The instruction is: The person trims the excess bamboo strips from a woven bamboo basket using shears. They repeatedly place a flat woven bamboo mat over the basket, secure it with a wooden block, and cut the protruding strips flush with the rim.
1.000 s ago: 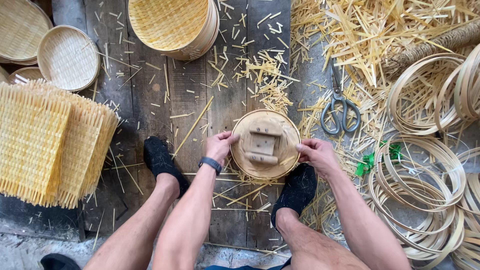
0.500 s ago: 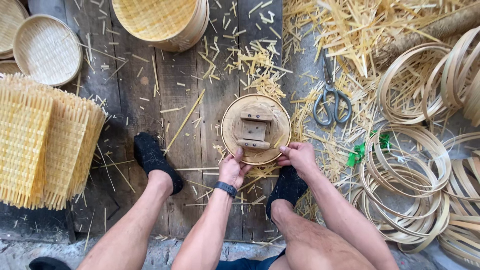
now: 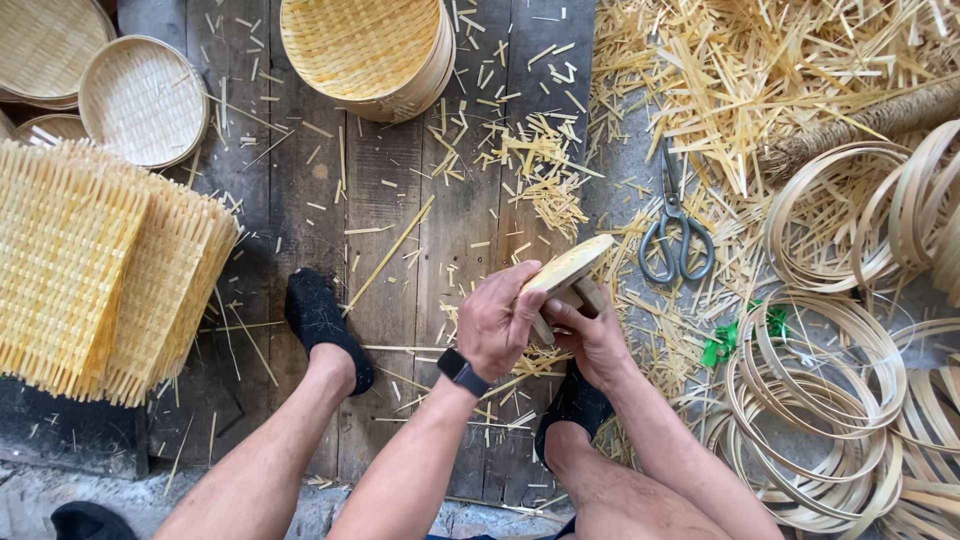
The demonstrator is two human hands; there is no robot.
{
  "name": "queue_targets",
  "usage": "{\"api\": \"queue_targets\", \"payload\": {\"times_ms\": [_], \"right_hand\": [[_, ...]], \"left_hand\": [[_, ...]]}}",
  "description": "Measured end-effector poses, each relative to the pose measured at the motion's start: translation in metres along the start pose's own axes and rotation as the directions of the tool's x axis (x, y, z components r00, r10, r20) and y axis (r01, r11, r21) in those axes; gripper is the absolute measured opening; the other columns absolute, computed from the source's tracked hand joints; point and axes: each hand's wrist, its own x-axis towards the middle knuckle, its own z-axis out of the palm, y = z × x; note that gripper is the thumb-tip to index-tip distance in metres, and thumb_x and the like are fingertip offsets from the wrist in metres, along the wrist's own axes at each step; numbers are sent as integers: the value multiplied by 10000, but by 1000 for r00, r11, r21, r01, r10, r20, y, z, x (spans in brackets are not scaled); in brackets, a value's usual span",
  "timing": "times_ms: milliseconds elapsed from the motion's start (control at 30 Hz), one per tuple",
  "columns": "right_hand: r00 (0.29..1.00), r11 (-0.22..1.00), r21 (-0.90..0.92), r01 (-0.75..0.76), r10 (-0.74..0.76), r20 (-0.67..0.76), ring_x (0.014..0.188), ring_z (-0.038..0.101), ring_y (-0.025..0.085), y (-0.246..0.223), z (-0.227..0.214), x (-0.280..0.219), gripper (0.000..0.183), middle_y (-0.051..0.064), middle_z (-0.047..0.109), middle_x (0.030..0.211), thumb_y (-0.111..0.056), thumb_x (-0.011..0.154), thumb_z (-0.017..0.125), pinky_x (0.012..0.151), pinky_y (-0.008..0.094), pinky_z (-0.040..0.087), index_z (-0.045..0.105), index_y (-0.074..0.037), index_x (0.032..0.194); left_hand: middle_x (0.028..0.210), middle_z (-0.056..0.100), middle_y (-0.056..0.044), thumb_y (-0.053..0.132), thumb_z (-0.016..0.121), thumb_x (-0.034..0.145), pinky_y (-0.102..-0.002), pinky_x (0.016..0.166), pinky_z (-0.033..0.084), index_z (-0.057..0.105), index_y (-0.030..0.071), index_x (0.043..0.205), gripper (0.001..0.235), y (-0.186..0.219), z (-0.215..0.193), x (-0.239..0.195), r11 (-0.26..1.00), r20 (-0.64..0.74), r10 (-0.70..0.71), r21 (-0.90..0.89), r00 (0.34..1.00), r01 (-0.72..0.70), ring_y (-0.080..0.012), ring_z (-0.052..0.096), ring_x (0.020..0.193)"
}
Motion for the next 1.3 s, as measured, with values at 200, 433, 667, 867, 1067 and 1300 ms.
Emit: {"api": "queue_targets", "payload": {"times_ms": [200,433,667,867,1067,1300], "right_hand": [[995,995,26,91,-92,46,1082,669,212,10,-10,11,680,87,642,1165,-223,746,866,901,435,614,498,-57,1293],[980,941,339,6,-73,187,1184,638,295,18,-104,-1,711,167,650,1294,-309,843,731,1032,457,525,494,23,1425],[982,915,357,185,-183,-40,1205,637,239,20,-150,-10,620,113,665,1245,-285,851,710,1107,428,477,567,-6,1386],[981,937,297,186,-161,-108,1193,626,238,26,-148,-10,568,109,650,1231,-242,875,715,1081,430,494,547,0,1360],[979,971,130,203,-200,-33,1163,645,254,23,-152,-15,632,135,641,1186,-231,839,719,989,479,532,549,-3,1404],[974,921,332,203,-154,-168,1241,607,264,19,-154,-21,634,121,629,1292,-238,869,701,1110,463,462,510,-15,1431]], "left_hand": [[1053,770,-141,529,519,1109,-387,796,629,719,67,1212,514,-31,1,10,997,6,82,14,997,-82,-286,772,928],[607,656,-84,785,394,955,-396,481,508,748,19,978,844,-164,-11,21,768,-18,-641,-29,768,640,-167,612,521],[1236,699,-222,637,471,1075,-505,991,494,673,20,1288,684,-197,-2,10,898,-290,-297,240,910,369,-362,632,1171],[1395,575,-287,382,663,865,-527,1129,308,606,-58,1314,632,-116,83,-45,845,222,55,509,973,-164,-405,471,1361],[1428,640,-113,29,579,937,-462,1212,355,679,86,1316,395,-145,52,-56,875,295,100,428,950,-225,-257,542,1384],[1298,700,-156,-114,549,950,-445,1093,526,733,71,1236,387,-183,-55,112,759,130,450,465,883,-455,-316,650,1256]]}}
